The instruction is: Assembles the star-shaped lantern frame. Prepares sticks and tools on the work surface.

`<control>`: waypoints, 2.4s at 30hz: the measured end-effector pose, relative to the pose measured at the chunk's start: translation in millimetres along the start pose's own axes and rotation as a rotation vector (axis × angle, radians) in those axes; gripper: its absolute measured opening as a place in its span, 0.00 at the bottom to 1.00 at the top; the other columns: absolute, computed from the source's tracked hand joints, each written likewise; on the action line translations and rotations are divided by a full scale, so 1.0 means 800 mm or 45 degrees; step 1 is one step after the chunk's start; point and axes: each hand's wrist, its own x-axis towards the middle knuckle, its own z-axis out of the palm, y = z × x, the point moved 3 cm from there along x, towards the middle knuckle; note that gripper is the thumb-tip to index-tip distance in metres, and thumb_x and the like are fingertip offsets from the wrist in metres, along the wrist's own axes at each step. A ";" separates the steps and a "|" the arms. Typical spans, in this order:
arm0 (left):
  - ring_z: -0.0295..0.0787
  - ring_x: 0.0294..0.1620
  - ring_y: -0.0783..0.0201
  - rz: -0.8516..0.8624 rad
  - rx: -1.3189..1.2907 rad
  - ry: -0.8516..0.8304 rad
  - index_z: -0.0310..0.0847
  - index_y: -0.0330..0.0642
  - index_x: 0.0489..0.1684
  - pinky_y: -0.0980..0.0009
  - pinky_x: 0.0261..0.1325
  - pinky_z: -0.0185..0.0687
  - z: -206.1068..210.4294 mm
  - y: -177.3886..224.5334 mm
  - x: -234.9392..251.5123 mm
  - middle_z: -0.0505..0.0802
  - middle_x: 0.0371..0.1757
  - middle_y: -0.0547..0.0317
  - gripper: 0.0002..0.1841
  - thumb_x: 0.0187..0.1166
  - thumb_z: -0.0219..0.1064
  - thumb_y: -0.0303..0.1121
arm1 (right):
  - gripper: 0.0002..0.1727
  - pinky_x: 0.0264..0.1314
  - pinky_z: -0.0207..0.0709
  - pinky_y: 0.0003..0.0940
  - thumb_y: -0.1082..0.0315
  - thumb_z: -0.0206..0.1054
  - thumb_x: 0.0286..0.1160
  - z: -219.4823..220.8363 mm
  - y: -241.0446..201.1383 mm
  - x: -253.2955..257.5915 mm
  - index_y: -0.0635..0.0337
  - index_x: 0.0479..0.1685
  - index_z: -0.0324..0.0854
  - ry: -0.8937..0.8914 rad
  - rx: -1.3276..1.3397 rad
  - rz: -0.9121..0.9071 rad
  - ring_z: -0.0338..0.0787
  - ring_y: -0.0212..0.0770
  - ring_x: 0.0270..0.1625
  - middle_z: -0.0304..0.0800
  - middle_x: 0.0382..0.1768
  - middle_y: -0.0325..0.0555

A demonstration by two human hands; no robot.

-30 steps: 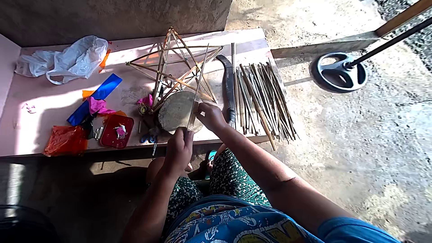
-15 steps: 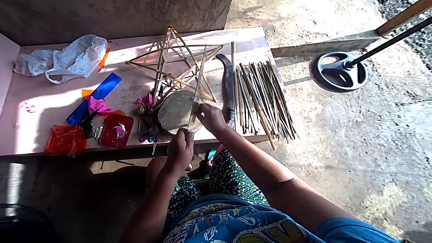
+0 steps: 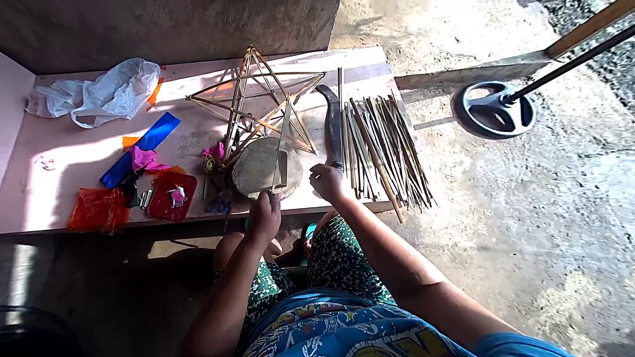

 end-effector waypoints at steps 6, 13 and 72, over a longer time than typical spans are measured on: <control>0.85 0.30 0.58 0.159 -0.014 0.171 0.77 0.27 0.49 0.60 0.41 0.84 0.003 0.003 -0.024 0.85 0.30 0.49 0.11 0.90 0.57 0.31 | 0.15 0.62 0.81 0.65 0.65 0.66 0.83 -0.010 0.040 -0.018 0.63 0.60 0.87 0.031 0.030 0.079 0.93 0.58 0.56 0.95 0.51 0.55; 0.88 0.41 0.48 -0.173 0.131 -0.120 0.77 0.28 0.53 0.51 0.53 0.82 0.018 -0.008 0.002 0.87 0.37 0.41 0.17 0.95 0.52 0.37 | 0.14 0.57 0.83 0.62 0.64 0.66 0.83 -0.022 0.039 -0.022 0.61 0.60 0.87 0.121 0.150 0.060 0.94 0.54 0.51 0.95 0.49 0.51; 0.83 0.23 0.73 -0.255 -0.560 0.708 0.76 0.31 0.54 0.74 0.33 0.84 -0.002 -0.138 0.050 0.88 0.31 0.59 0.14 0.92 0.59 0.37 | 0.27 0.59 0.85 0.37 0.62 0.60 0.89 -0.088 0.249 0.108 0.60 0.83 0.64 0.689 0.880 0.856 0.90 0.39 0.58 0.86 0.65 0.50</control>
